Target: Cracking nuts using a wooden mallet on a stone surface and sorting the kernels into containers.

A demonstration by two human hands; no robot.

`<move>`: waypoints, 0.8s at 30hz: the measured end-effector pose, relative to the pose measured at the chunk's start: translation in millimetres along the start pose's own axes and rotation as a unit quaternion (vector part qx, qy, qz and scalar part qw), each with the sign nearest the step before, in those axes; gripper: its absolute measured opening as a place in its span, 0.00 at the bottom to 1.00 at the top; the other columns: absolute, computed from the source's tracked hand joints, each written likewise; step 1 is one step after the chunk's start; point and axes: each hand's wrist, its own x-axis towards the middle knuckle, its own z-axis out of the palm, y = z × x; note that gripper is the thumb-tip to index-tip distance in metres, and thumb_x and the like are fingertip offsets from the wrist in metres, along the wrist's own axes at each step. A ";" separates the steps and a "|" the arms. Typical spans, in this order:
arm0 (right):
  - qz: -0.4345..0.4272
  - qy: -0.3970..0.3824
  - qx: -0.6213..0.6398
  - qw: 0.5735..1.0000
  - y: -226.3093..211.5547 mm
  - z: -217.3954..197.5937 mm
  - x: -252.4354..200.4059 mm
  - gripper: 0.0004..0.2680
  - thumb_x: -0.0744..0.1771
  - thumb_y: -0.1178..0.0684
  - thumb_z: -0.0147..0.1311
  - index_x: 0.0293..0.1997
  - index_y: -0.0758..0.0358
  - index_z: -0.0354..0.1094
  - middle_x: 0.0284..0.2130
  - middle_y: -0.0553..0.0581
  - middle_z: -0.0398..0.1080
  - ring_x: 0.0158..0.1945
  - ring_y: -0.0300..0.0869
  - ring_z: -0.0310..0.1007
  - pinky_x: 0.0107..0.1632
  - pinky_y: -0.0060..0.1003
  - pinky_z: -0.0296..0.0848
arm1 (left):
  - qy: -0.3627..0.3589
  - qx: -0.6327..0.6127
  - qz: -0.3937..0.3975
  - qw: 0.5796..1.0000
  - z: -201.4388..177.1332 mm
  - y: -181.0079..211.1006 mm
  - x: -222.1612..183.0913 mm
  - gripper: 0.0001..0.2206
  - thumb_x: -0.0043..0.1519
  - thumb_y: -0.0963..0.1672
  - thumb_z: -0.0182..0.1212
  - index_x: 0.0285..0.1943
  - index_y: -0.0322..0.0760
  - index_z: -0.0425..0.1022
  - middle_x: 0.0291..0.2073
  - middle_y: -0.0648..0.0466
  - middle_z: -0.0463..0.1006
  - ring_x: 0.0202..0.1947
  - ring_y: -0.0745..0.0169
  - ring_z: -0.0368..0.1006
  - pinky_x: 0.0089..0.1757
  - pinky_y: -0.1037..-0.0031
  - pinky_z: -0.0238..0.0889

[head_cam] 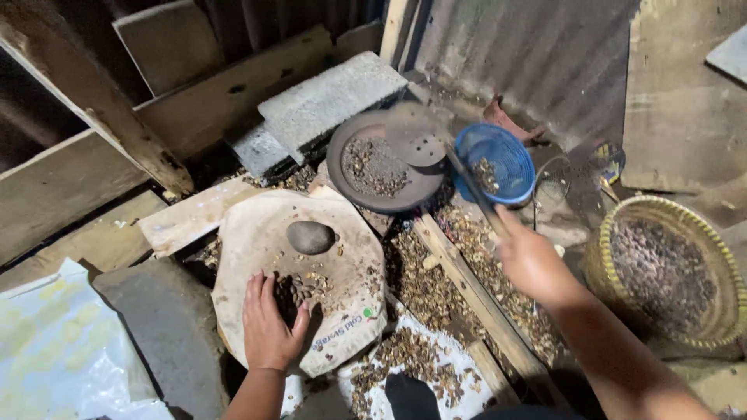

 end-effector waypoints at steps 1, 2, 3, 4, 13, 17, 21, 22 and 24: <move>-0.108 0.052 -0.037 0.992 -0.9 5.9 22.4 0.22 0.70 0.55 0.41 0.75 0.57 0.41 0.39 0.64 0.71 0.26 0.46 0.70 0.28 0.37 0.74 | 0.001 -0.003 0.001 1.000 0.6 -0.4 0.8 0.38 0.58 0.54 0.59 0.72 0.26 0.57 0.73 0.35 0.57 0.76 0.36 0.50 0.68 0.54 0.45; -0.215 0.102 -0.072 0.969 -1.3 12.8 44.9 0.19 0.68 0.62 0.43 0.69 0.76 0.48 0.46 0.72 0.72 0.27 0.50 0.78 0.30 0.39 0.83 | 0.001 -0.004 0.001 1.000 0.4 -1.0 0.2 0.38 0.58 0.54 0.59 0.72 0.26 0.57 0.73 0.35 0.57 0.75 0.36 0.50 0.68 0.54 0.45; -0.220 0.103 -0.073 0.967 -3.2 14.6 61.3 0.19 0.68 0.62 0.43 0.69 0.76 0.48 0.46 0.72 0.72 0.27 0.50 0.78 0.30 0.39 0.83 | 0.005 -0.003 -0.001 1.000 2.8 -1.5 0.1 0.38 0.58 0.54 0.59 0.72 0.26 0.57 0.73 0.35 0.57 0.75 0.36 0.50 0.68 0.54 0.45; -0.172 0.125 -0.112 0.971 -4.2 18.8 76.5 0.18 0.69 0.60 0.42 0.68 0.69 0.54 0.39 0.73 0.74 0.31 0.57 0.78 0.37 0.48 0.79 | -0.008 0.009 -0.006 1.000 4.1 -3.7 -0.5 0.38 0.58 0.55 0.57 0.73 0.27 0.56 0.74 0.36 0.56 0.76 0.38 0.48 0.69 0.54 0.44; -0.004 0.008 -0.014 1.000 -35.9 24.4 82.3 0.19 0.70 0.54 0.48 0.73 0.45 0.58 0.35 0.60 0.78 0.18 0.39 0.63 0.22 0.32 0.65 | -0.017 0.017 0.010 1.000 7.0 -6.2 3.6 0.39 0.57 0.54 0.59 0.74 0.28 0.55 0.74 0.37 0.56 0.76 0.39 0.49 0.69 0.54 0.43; 0.008 -0.007 0.046 0.999 -74.6 -13.3 22.6 0.18 0.72 0.55 0.42 0.75 0.47 0.55 0.48 0.63 0.78 0.12 0.36 0.49 0.12 0.29 0.53 | -0.018 0.013 0.008 1.000 4.6 -4.0 3.0 0.38 0.57 0.54 0.60 0.73 0.29 0.55 0.74 0.37 0.56 0.76 0.38 0.50 0.69 0.54 0.44; -0.042 0.035 -0.207 0.977 -27.2 -7.9 108.1 0.20 0.70 0.55 0.46 0.73 0.50 0.57 0.33 0.65 0.79 0.19 0.43 0.70 0.29 0.35 0.79 | -0.013 0.012 0.008 1.000 5.1 -2.9 5.8 0.39 0.57 0.54 0.60 0.74 0.29 0.55 0.74 0.38 0.56 0.76 0.39 0.49 0.69 0.55 0.43; -0.023 -0.036 -0.158 0.987 -27.7 -10.4 114.0 0.18 0.71 0.55 0.47 0.71 0.51 0.60 0.27 0.61 0.76 0.18 0.40 0.64 0.25 0.33 0.71 | -0.015 0.015 0.007 1.000 4.6 -3.2 4.2 0.39 0.57 0.54 0.59 0.74 0.29 0.55 0.73 0.37 0.57 0.76 0.38 0.50 0.69 0.54 0.44; -0.003 -0.109 -0.106 0.988 -33.6 -14.5 118.8 0.16 0.71 0.54 0.49 0.69 0.53 0.64 0.22 0.57 0.73 0.17 0.38 0.59 0.22 0.31 0.63 | -0.020 0.019 0.006 1.000 2.8 -2.4 0.8 0.38 0.58 0.55 0.58 0.73 0.28 0.56 0.73 0.37 0.57 0.75 0.38 0.50 0.68 0.54 0.45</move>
